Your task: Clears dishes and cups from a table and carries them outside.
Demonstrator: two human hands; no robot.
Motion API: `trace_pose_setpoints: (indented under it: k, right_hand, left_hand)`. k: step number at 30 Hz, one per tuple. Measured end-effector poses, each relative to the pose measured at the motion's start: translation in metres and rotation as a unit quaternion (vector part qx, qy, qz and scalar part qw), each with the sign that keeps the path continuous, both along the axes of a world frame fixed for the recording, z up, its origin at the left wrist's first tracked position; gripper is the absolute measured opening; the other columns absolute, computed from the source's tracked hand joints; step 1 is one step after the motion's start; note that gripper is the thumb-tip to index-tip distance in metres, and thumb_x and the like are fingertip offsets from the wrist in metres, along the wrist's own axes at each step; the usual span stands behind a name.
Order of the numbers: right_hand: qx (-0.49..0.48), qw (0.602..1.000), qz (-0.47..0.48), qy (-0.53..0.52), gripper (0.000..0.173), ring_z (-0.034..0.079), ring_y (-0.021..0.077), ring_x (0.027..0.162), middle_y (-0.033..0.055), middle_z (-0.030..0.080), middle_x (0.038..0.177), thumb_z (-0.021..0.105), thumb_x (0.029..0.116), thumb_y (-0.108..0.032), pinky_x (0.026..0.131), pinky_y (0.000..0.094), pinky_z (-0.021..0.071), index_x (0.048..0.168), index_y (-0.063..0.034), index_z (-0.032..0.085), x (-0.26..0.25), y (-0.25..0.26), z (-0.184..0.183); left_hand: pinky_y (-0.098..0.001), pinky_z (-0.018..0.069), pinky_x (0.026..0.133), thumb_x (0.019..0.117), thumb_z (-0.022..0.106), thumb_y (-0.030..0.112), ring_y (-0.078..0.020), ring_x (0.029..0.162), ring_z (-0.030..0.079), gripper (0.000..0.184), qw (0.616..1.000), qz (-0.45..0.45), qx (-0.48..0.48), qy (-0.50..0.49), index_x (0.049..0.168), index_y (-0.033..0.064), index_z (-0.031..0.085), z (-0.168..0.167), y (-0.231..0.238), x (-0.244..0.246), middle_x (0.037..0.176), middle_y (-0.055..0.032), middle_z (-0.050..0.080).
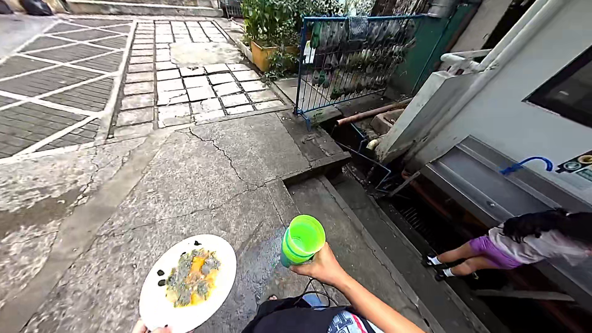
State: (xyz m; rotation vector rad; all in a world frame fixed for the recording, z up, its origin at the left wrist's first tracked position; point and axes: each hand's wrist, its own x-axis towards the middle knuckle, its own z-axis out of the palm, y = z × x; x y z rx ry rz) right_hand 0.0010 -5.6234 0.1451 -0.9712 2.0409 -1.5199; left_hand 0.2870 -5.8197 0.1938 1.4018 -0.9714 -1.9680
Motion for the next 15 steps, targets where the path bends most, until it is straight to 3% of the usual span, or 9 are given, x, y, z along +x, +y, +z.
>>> trace_pose_setpoints:
  k: [5,9,12,15]
  right_hand:
    - [0.132,0.984,-0.118,0.033,0.080,0.072,0.0193,0.107,0.0164,0.074,0.112,0.094,0.0616,-0.026,0.099,0.0399,0.0567,0.126,0.0091,0.061,-0.143,-0.061,-0.020]
    - [0.181,0.967,-0.174,0.048,0.082,0.071,0.0327,0.109,0.0241,0.072,0.113,0.094,0.0622,-0.023,0.099,0.0524,0.0539,0.128,0.0108,0.058,-0.269,-0.124,-0.049]
    - [0.166,0.972,-0.153,0.058,0.083,0.070,0.0341,0.110,0.0251,0.071,0.114,0.094,0.0631,-0.021,0.100,0.0535,0.0533,0.130,0.0111,0.057,-0.378,-0.226,-0.050]
    - [0.141,0.985,-0.074,0.063,0.081,0.072,0.0248,0.109,0.0199,0.073,0.114,0.093,0.0641,-0.026,0.100,0.0448,0.0550,0.128,0.0101,0.059,-0.462,-0.349,-0.026]
  left_hand:
    - [-0.0405,0.0644,0.068,0.0913,0.033,-0.015,-0.0207,0.091,0.072,0.056,0.999,0.032,0.004,0.004,0.140,0.0118,0.035,0.006,-0.140,-0.147,0.120,-0.0099,0.060]
    - [-0.0421,0.0646,0.067,0.0926,0.032,-0.015,-0.0225,0.091,0.072,0.053,0.998,0.067,0.000,0.020,0.138,0.0105,0.038,-0.013,-0.243,-0.272,0.120,-0.0112,0.061]
    - [-0.0431,0.0640,0.067,0.0923,0.033,-0.016,-0.0249,0.092,0.072,0.054,0.994,0.100,0.008,0.036,0.140,0.0091,0.037,-0.019,-0.321,-0.373,0.121,-0.0139,0.059]
    - [-0.0446,0.0637,0.069,0.0913,0.034,-0.017,-0.0268,0.093,0.071,0.054,0.993,0.109,0.032,0.026,0.138,0.0093,0.038,-0.022,-0.396,-0.454,0.121,-0.0149,0.059]
